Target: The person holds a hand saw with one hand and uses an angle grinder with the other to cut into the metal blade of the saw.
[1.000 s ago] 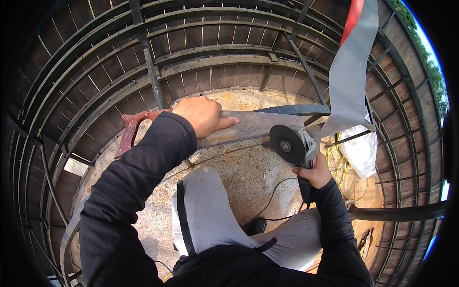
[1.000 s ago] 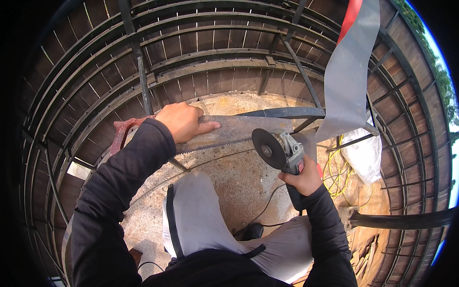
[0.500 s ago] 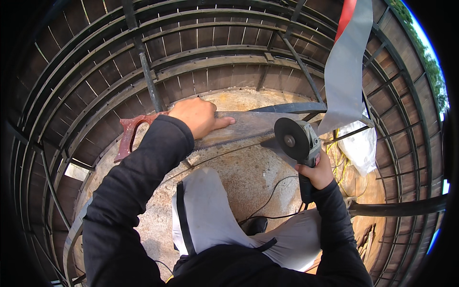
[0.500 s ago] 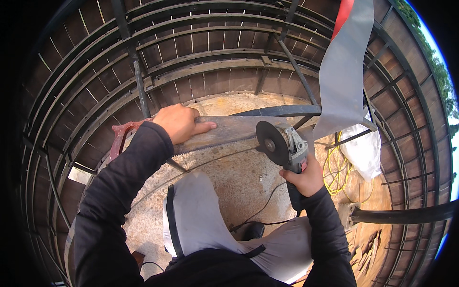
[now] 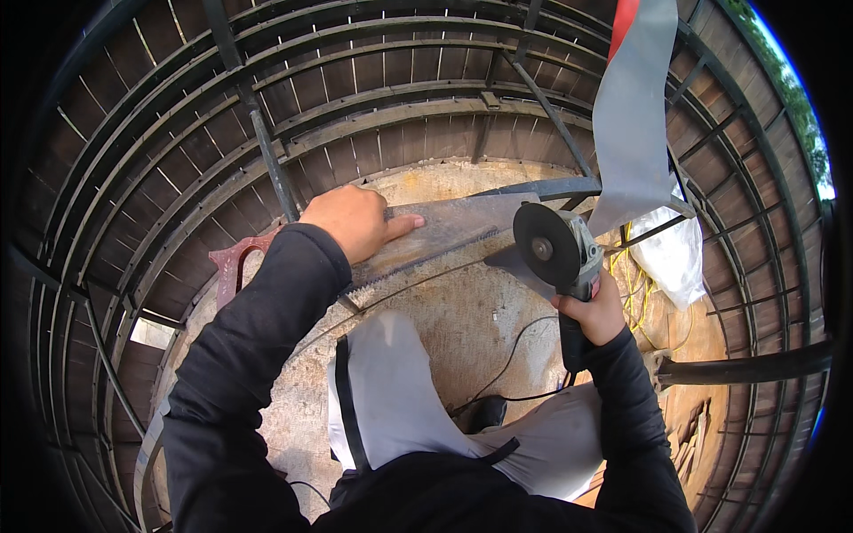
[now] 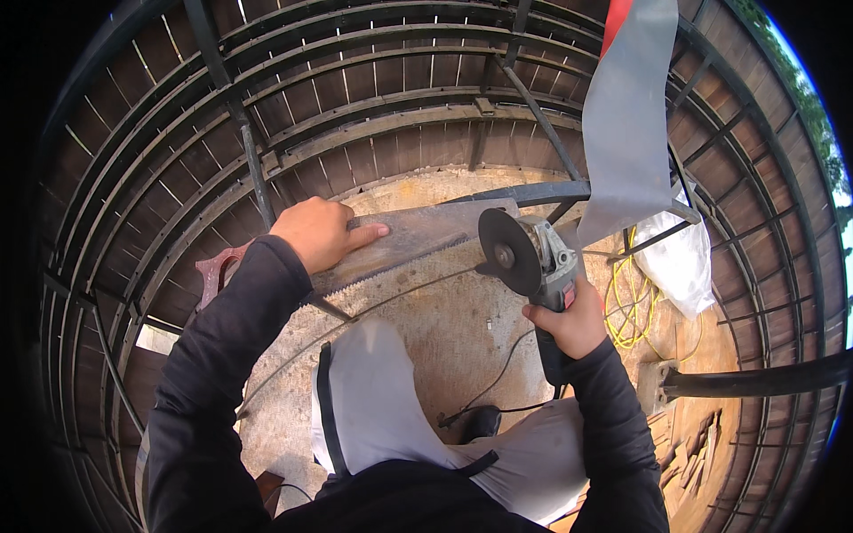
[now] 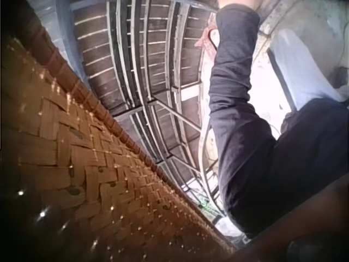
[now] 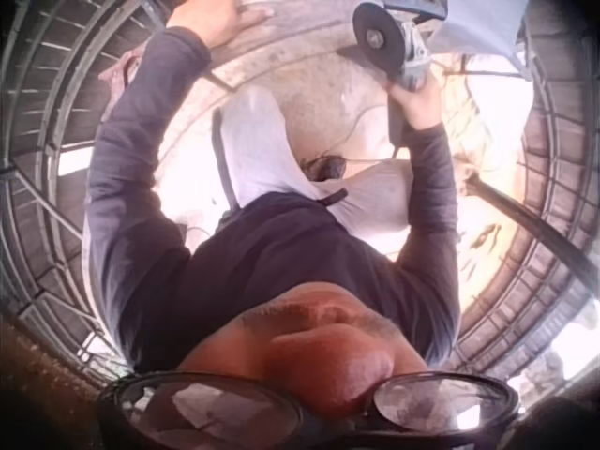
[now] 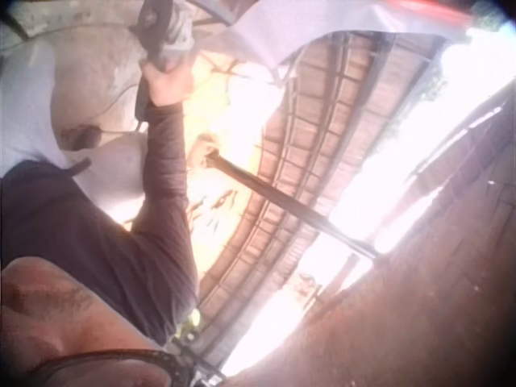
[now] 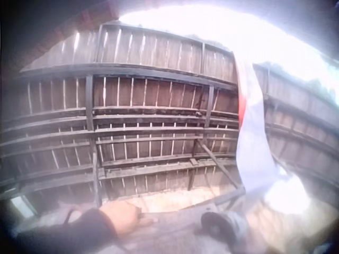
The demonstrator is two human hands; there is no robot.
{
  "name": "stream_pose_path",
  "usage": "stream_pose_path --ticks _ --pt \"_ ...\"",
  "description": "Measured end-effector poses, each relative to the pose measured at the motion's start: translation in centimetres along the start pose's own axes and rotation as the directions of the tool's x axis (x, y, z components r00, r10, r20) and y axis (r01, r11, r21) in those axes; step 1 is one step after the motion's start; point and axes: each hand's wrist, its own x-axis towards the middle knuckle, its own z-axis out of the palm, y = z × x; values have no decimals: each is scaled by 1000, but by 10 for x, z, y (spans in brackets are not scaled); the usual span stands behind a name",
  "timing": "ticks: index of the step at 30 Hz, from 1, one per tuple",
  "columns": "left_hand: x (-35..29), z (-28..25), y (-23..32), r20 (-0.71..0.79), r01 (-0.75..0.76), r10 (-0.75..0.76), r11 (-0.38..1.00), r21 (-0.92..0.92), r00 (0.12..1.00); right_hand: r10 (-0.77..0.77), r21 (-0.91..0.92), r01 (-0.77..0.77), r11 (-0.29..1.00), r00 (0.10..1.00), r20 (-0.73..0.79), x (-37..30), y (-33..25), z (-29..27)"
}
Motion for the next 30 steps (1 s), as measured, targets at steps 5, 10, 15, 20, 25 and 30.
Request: stream_pose_path --ticks 5,10,15,20,25,30 --pt "-9 4 2 -10 32 -31 999 27 999 -2 74 -4 997 996 91 -4 -8 6" --pt "-6 14 0 -34 38 -37 999 7 999 -29 115 12 993 988 150 0 -8 15" --pt "-7 13 1 -33 42 -41 999 10 999 7 83 -22 996 984 179 6 -10 18" --pt "-7 15 -3 -33 34 -34 999 3 999 24 76 -40 996 980 198 12 -10 18" --pt "-5 16 -4 -50 19 -19 1000 5 999 17 93 -38 995 976 217 12 -8 18" --pt "-5 15 -4 -40 24 -24 1000 13 999 19 82 -40 996 970 242 15 -4 19"
